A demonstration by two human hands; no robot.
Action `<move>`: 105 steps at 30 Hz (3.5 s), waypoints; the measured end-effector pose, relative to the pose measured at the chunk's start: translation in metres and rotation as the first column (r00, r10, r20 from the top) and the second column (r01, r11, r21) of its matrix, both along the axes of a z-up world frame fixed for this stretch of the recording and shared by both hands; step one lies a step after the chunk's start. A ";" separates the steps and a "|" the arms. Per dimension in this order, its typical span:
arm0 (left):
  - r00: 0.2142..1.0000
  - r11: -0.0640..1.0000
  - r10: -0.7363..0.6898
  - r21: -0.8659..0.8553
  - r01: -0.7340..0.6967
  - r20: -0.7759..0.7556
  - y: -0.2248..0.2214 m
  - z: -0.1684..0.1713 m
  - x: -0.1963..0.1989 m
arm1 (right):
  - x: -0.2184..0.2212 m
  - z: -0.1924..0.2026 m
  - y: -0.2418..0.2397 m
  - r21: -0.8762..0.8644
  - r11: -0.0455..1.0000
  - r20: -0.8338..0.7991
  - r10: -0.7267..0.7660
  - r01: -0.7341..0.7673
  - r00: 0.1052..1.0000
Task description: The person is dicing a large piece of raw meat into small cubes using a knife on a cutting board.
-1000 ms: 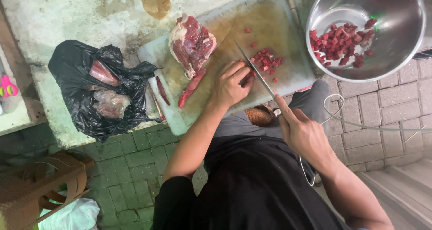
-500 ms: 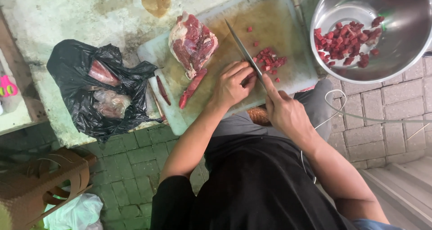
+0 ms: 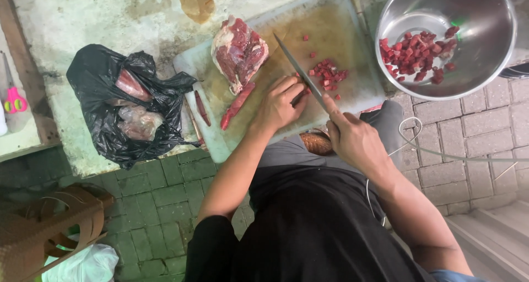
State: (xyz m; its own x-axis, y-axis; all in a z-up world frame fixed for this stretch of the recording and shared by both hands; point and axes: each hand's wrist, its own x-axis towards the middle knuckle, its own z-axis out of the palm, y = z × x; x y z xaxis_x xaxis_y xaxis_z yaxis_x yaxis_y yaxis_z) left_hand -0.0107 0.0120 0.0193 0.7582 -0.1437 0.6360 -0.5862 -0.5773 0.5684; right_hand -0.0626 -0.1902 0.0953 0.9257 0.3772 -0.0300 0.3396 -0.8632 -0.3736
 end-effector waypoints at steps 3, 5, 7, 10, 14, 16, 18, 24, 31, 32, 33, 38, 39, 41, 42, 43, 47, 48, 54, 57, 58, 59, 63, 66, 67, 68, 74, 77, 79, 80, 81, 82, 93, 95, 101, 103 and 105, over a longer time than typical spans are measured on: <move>0.999 0.999 0.028 0.040 -0.030 0.031 0.000 -0.009 0.002 | -0.015 0.006 0.000 -0.062 0.998 0.076 -0.003 0.008 0.997; 0.999 0.999 0.029 0.038 -0.030 0.021 0.000 -0.011 0.002 | -0.025 0.017 -0.004 -0.094 0.995 0.091 -0.005 0.014 0.996; 0.999 0.999 0.031 0.033 -0.031 0.012 0.000 -0.012 0.003 | -0.032 0.023 -0.009 -0.128 0.992 0.108 -0.005 0.019 0.994; 0.999 0.999 0.041 0.027 -0.041 0.023 0.000 -0.013 0.003 | -0.039 0.026 -0.020 -0.120 0.993 0.032 -0.016 0.020 0.999; 0.998 0.999 0.046 -0.003 -0.046 0.038 0.000 -0.016 0.005 | -0.041 0.030 -0.023 -0.178 0.984 -0.015 -0.025 0.022 1.000; 0.998 0.999 0.048 -0.005 -0.048 0.031 -0.001 -0.018 0.006 | -0.038 0.025 -0.021 -0.176 0.984 -0.021 -0.021 0.017 1.000; 0.998 0.998 0.059 0.003 -0.059 0.032 -0.001 -0.019 0.006 | -0.032 0.015 -0.017 -0.105 0.994 0.003 -0.008 0.008 1.000; 0.999 1.000 0.030 -0.011 -0.030 0.015 0.001 -0.016 0.007 | -0.007 -0.026 0.007 -0.089 0.996 0.170 0.026 -0.011 0.985; 0.998 0.999 0.012 0.045 -0.014 0.056 -0.002 -0.024 0.006 | 0.022 -0.032 0.024 -0.036 0.999 0.114 0.008 -0.004 0.993; 0.998 0.998 -0.004 0.057 0.001 0.061 -0.002 -0.024 0.005 | 0.027 -0.035 0.023 -0.025 1.000 0.056 -0.002 0.003 0.998; 0.997 0.997 -0.019 0.072 0.014 0.069 -0.001 -0.024 0.006 | 0.034 -0.039 0.024 -0.011 1.000 0.001 -0.009 0.010 1.000; 0.995 0.987 0.062 0.143 -0.072 0.073 -0.005 -0.011 0.002 | 0.035 -0.032 0.005 0.042 0.996 -0.074 -0.076 0.079 0.994; 0.996 0.988 0.064 0.136 -0.072 0.062 -0.006 -0.010 0.001 | 0.031 -0.029 0.001 0.043 0.994 -0.083 -0.096 0.099 0.992; 0.997 0.992 0.059 0.112 -0.064 0.041 -0.006 0.005 0.001 | 0.024 -0.023 0.002 0.011 0.995 -0.066 -0.099 0.100 0.993; 0.999 0.994 0.049 0.092 -0.051 0.022 -0.007 0.012 0.002 | 0.020 -0.021 0.002 -0.017 0.994 -0.048 -0.106 0.105 0.993; 0.999 0.995 0.048 0.090 -0.049 0.022 -0.006 0.013 0.000 | 0.016 -0.017 0.002 -0.020 0.994 -0.048 -0.108 0.107 0.993; 0.999 0.998 0.047 0.035 -0.048 0.026 -0.005 0.007 -0.001 | 0.003 -0.004 0.000 -0.018 0.997 -0.008 -0.069 0.069 0.998; 0.997 0.998 0.056 0.029 -0.058 0.059 -0.005 0.003 0.000 | 0.000 -0.002 -0.001 -0.010 0.998 -0.031 -0.064 0.064 0.997; 0.988 0.993 0.098 0.061 -0.106 0.118 -0.005 -0.013 0.006 | -0.020 0.002 -0.016 -0.120 0.992 0.063 -0.036 0.044 0.997; 0.986 0.987 0.116 0.093 -0.128 0.124 -0.005 -0.018 0.006 | -0.028 0.019 -0.022 -0.177 0.984 0.068 -0.021 0.033 0.997; 0.986 0.987 0.118 0.092 -0.130 0.119 -0.004 -0.016 0.007 | -0.028 0.021 -0.021 -0.179 0.983 0.063 -0.018 0.029 0.998; 0.986 0.988 0.109 0.092 -0.121 0.124 -0.004 -0.013 0.007 | -0.029 0.023 -0.021 -0.191 0.982 0.097 0.002 0.016 0.995; 0.988 0.986 0.091 0.126 -0.107 0.128 -0.003 -0.014 0.009 | -0.028 0.011 -0.012 -0.198 0.980 0.182 0.041 -0.005 0.982; 0.991 0.988 0.076 0.122 -0.090 0.112 -0.003 -0.023 0.010 | -0.019 0.000 -0.006 -0.140 0.990 0.143 0.044 -0.024 0.989; 0.991 0.988 0.076 0.123 -0.089 0.111 -0.003 -0.022 0.011 | -0.014 -0.004 -0.003 -0.139 0.990 0.142 0.044 -0.024 0.989; 0.994 0.992 0.069 0.104 -0.078 0.083 -0.003 -0.019 0.011 | -0.010 -0.007 0.000 -0.119 0.992 0.162 0.056 -0.037 0.985; 0.997 0.996 0.022 0.087 -0.028 0.069 -0.001 -0.008 0.013 | 0.013 -0.035 0.014 -0.130 0.991 0.227 0.047 -0.018 0.973; 0.998 0.990 -0.024 0.138 0.015 0.064 -0.001 -0.006 0.006 | 0.027 -0.043 0.016 -0.046 0.999 0.130 0.006 0.000 0.991; 0.997 0.983 -0.053 0.179 0.041 0.059 -0.002 -0.005 0.002 | 0.032 -0.044 0.011 0.017 1.000 0.055 -0.008 0.007 0.998; 0.997 0.983 -0.043 0.182 0.032 0.058 -0.003 -0.006 0.002 | 0.032 -0.041 0.008 0.007 1.000 0.018 -0.017 0.017 1.000; 0.998 0.983 -0.026 0.182 0.015 0.056 -0.003 -0.006 0.002 | 0.032 -0.038 0.004 -0.005 1.000 -0.021 -0.020 0.020 1.000; 0.997 0.983 -0.019 0.185 0.006 0.068 -0.004 -0.017 0.010 | 0.032 -0.031 0.002 -0.002 1.000 -0.009 -0.013 0.013 1.000; 0.990 0.999 -0.018 -0.033 0.014 -0.139 -0.013 -0.027 0.022 | 0.002 -0.054 -0.062 -0.117 0.973 0.137 -0.182 0.198 0.974; 0.991 1.000 -0.031 -0.007 0.030 -0.131 -0.007 -0.009 0.025 | 0.000 -0.039 -0.062 -0.078 0.982 0.152 -0.159 0.172 0.975; 0.999 0.989 -0.044 0.140 0.043 0.002 -0.026 -0.020 0.034 | 0.004 -0.043 -0.059 -0.019 0.992 0.264 -0.116 0.126 0.958; 0.996 0.977 -0.054 0.209 0.038 0.068 -0.038 -0.010 0.028 | 0.007 -0.041 -0.058 -0.030 0.991 0.296 -0.114 0.129 0.948; 0.985 0.960 -0.150 0.250 0.124 0.087 -0.049 0.027 0.012 | 0.010 -0.040 -0.056 -0.016 0.997 0.305 -0.066 0.074 0.950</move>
